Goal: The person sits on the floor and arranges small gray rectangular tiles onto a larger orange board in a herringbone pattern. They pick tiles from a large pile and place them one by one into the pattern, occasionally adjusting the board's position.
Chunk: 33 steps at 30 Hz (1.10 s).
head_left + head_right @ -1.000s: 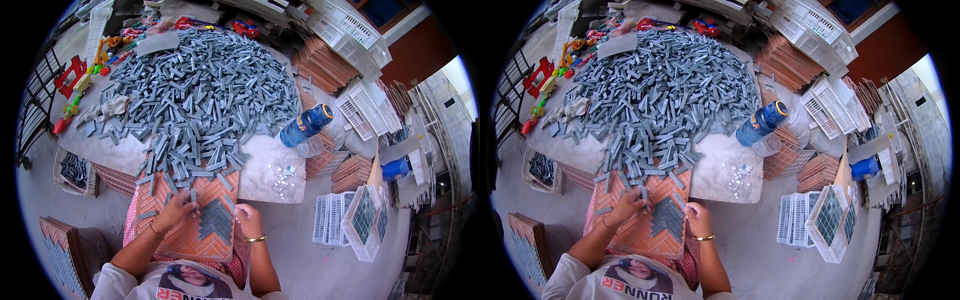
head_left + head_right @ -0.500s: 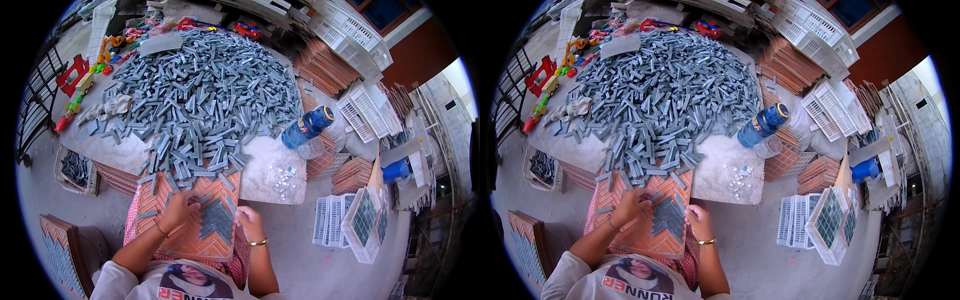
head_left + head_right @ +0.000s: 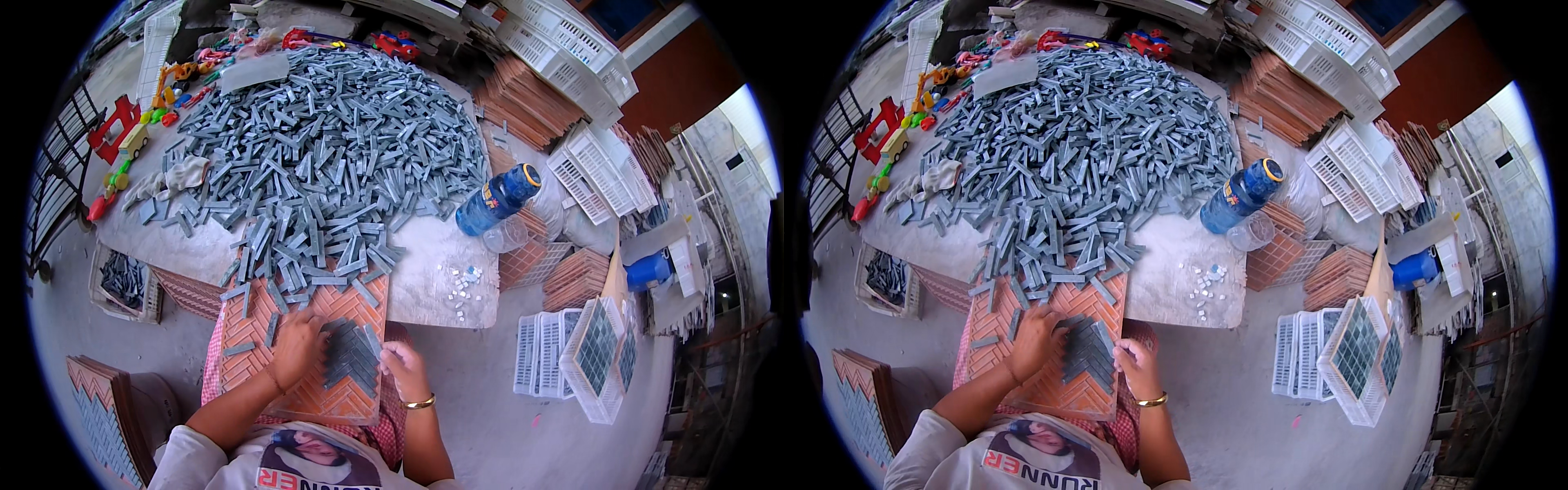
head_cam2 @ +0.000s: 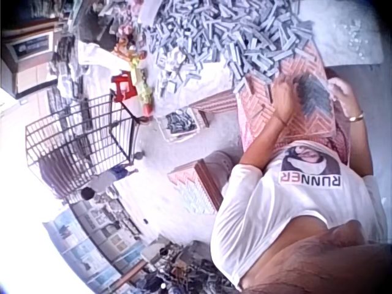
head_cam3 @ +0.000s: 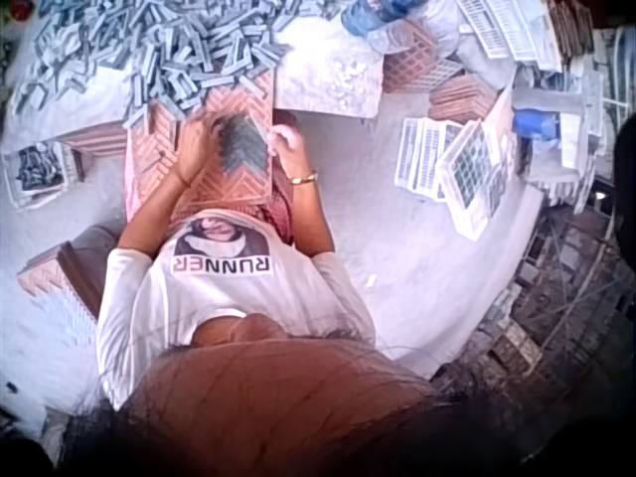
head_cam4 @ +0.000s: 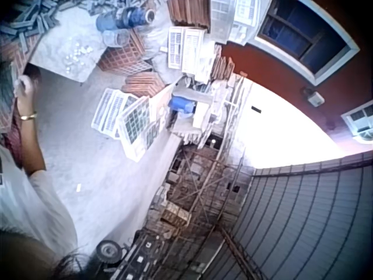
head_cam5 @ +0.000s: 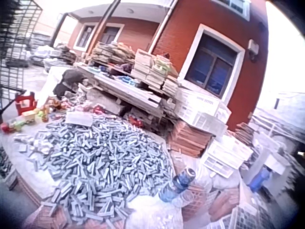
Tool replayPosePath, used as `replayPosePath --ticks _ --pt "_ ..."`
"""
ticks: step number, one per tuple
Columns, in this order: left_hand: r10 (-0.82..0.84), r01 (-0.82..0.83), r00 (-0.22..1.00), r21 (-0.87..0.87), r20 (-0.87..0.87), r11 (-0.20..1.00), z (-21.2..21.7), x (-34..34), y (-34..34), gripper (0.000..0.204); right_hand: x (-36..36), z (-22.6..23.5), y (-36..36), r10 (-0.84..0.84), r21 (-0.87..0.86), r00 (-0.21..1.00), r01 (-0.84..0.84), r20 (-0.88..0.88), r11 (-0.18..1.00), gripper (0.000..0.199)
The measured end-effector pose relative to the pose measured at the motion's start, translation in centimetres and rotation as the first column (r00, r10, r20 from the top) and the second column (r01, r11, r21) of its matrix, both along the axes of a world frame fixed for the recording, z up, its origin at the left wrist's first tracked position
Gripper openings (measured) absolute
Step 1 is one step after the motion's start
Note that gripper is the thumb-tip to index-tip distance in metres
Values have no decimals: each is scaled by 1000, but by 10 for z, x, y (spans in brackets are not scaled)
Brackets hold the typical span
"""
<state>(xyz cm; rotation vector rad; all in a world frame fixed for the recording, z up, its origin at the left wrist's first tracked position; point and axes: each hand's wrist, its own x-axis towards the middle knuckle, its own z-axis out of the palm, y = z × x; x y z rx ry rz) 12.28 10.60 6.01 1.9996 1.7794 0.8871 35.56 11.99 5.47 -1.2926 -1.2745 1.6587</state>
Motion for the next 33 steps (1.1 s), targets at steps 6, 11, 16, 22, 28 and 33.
replayPosePath --ticks 6,11,16,22,28,33 --pt "35 -19 987 -107 155 994 -5 8 5 23 -3 11 -5 -9 12 1000 9 29 1000 21" --pt "-9 22 993 -108 120 994 -16 12 12 22 -11 22 -7 -34 -2 999 34 0 999 21" --pt "-52 73 991 -169 126 983 1 7 19 28 -10 13 -9 -39 -141 962 1 -271 990 19" --pt "83 513 275 -219 958 830 36 11 7 28 -15 8 -8 -104 -384 602 -359 -792 851 22" --pt "171 490 199 -249 965 835 18 14 4 21 -20 11 -20 9 -268 874 -158 -485 950 27" --pt "252 371 247 -332 936 867 16 18 2 20 -34 40 -21 -113 466 970 1 214 885 22"
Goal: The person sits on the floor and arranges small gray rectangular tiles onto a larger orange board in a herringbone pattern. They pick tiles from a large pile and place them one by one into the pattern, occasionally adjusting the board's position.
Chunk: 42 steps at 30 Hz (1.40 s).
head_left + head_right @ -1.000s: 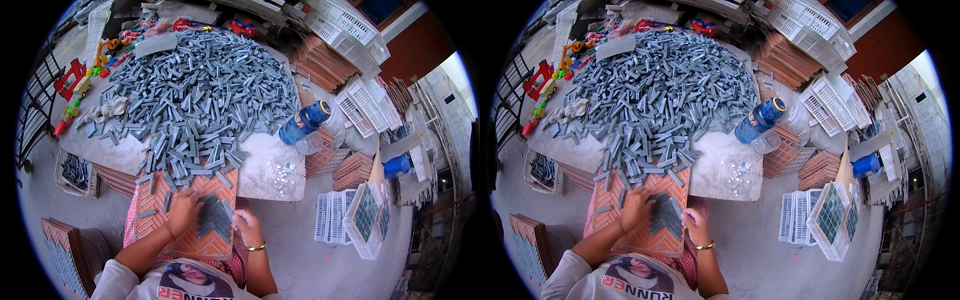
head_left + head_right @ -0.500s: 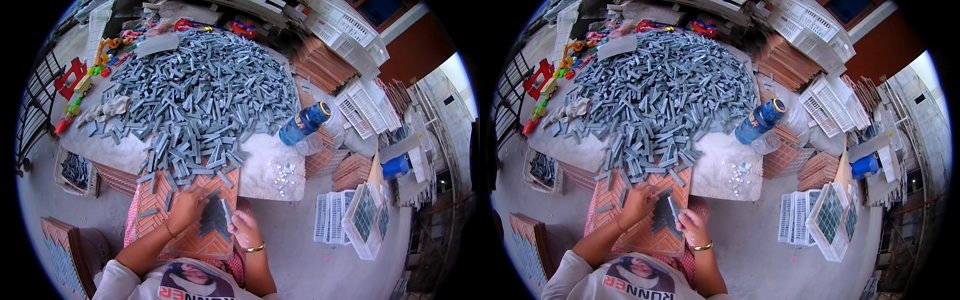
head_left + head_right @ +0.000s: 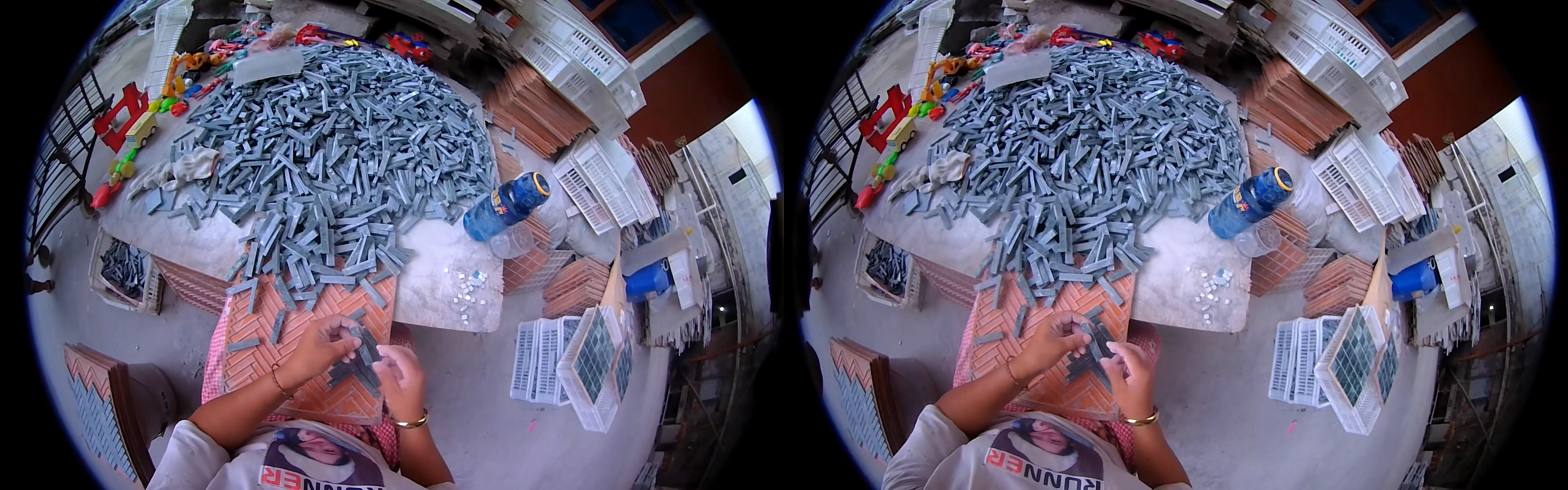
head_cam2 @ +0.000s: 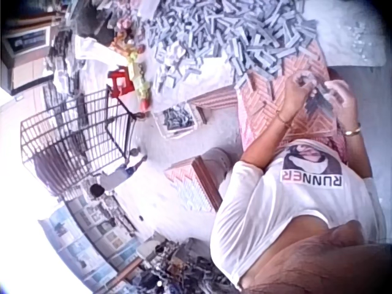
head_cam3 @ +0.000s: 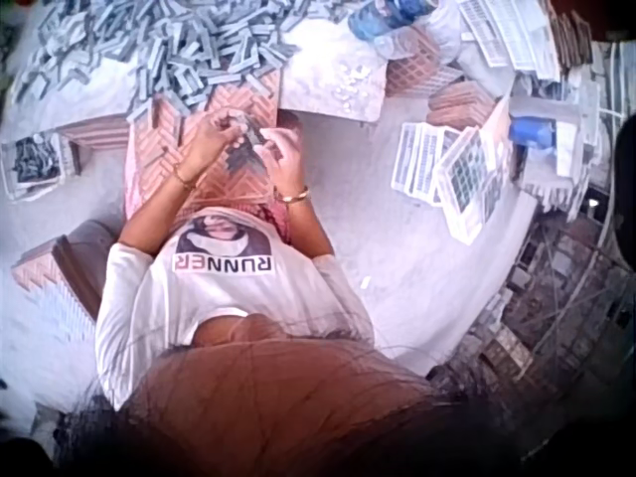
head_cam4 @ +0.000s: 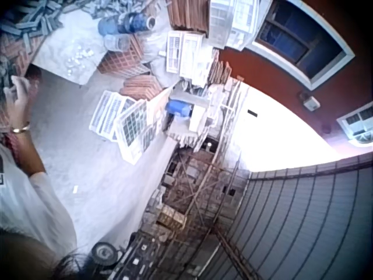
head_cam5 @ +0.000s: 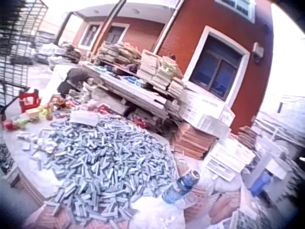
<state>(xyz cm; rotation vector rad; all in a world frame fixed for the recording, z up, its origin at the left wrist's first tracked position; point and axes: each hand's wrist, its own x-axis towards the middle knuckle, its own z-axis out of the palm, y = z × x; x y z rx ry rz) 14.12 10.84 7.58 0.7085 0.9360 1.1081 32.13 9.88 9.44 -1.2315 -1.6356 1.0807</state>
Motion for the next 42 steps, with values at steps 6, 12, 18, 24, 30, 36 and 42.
replayPosePath --ticks 6,12,18,24,30,36,42 --pt "-15 16 1000 -51 21 999 -8 6 1 27 -8 10 2 -65 239 962 -1 267 971 24" --pt "120 -103 962 80 -244 991 -19 -26 2 24 8 -28 26 -171 240 915 84 366 967 21" --pt "256 -247 906 68 -336 966 -31 -49 -7 17 8 -39 36 -135 208 899 50 417 977 19" --pt "237 -241 914 31 -329 970 -27 -53 -13 15 4 -43 36 -140 235 889 38 436 971 16" --pt "260 53 572 351 -778 935 -19 -34 -10 15 4 -46 51 -36 144 814 -58 580 988 13" --pt "324 158 525 464 -787 871 -17 -24 -12 13 -16 -28 81 -80 161 830 -13 552 987 22" --pt "392 211 395 497 -831 842 -14 -21 28 14 -14 -62 110 -77 225 873 -38 481 974 21"
